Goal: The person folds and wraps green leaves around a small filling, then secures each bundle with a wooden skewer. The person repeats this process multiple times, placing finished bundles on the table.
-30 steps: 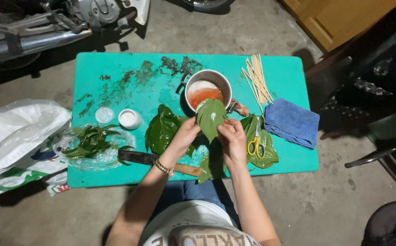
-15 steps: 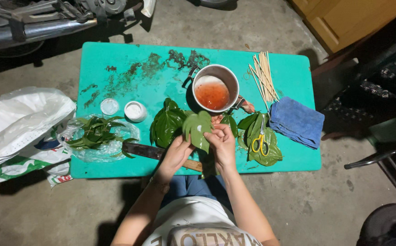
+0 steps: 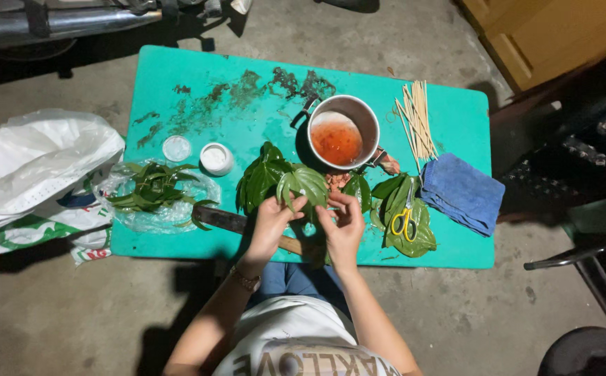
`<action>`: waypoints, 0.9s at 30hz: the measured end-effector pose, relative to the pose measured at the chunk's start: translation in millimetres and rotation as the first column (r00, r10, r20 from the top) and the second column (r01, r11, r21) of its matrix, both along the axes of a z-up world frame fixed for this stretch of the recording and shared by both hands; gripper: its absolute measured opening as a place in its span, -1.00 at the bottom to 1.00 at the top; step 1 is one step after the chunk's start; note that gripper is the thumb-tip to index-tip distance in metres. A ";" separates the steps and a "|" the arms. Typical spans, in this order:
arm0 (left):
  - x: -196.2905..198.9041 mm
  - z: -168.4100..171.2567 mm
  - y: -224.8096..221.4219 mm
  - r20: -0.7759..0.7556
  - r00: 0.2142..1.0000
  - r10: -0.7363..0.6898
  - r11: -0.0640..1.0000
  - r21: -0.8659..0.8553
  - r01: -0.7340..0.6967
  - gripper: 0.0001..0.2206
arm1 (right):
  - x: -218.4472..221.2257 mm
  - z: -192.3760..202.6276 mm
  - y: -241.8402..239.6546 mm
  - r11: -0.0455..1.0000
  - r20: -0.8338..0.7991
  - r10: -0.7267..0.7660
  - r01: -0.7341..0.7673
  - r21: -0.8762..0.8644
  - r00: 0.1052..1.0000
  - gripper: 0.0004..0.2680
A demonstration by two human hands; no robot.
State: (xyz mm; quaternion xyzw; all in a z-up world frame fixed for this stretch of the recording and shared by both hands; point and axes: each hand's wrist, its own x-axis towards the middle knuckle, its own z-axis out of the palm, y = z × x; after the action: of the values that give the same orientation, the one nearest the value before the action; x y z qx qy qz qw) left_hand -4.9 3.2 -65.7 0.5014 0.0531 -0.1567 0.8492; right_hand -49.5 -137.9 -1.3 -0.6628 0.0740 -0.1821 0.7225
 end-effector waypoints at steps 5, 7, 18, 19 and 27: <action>2.4 18.5 -0.1 0.014 1.000 -0.018 0.999 0.034 0.017 -0.84 | -9.3 -7.1 1.2 0.989 0.018 -0.075 0.076 -0.128 0.997 -0.73; 3.4 23.0 -1.1 0.038 0.999 -0.030 0.998 0.065 0.027 -0.83 | -5.0 -8.8 -2.7 0.999 0.003 -0.035 0.035 -0.036 0.999 -0.72; 7.7 42.5 0.1 0.062 0.993 -0.101 0.994 0.042 0.099 -0.79 | 6.8 -1.7 -2.5 0.982 0.009 -0.012 0.010 0.190 1.000 -0.72; 8.6 43.6 -0.3 0.063 0.994 -0.092 0.995 0.048 0.089 -0.80 | 7.2 -2.4 -2.9 0.984 0.013 -0.015 0.013 0.177 1.000 -0.73; 10.2 37.3 -5.6 0.070 0.997 0.015 0.997 0.075 -0.020 -0.82 | 13.0 -20.2 -12.7 0.873 -0.272 0.082 0.062 0.484 0.959 -0.80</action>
State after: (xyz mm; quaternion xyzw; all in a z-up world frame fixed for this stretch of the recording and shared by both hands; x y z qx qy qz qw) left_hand 5.3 -2.4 -28.4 0.5380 0.0341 -0.1298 0.8322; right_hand -36.5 -150.6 -21.5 -0.4785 0.2168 -0.0570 0.8490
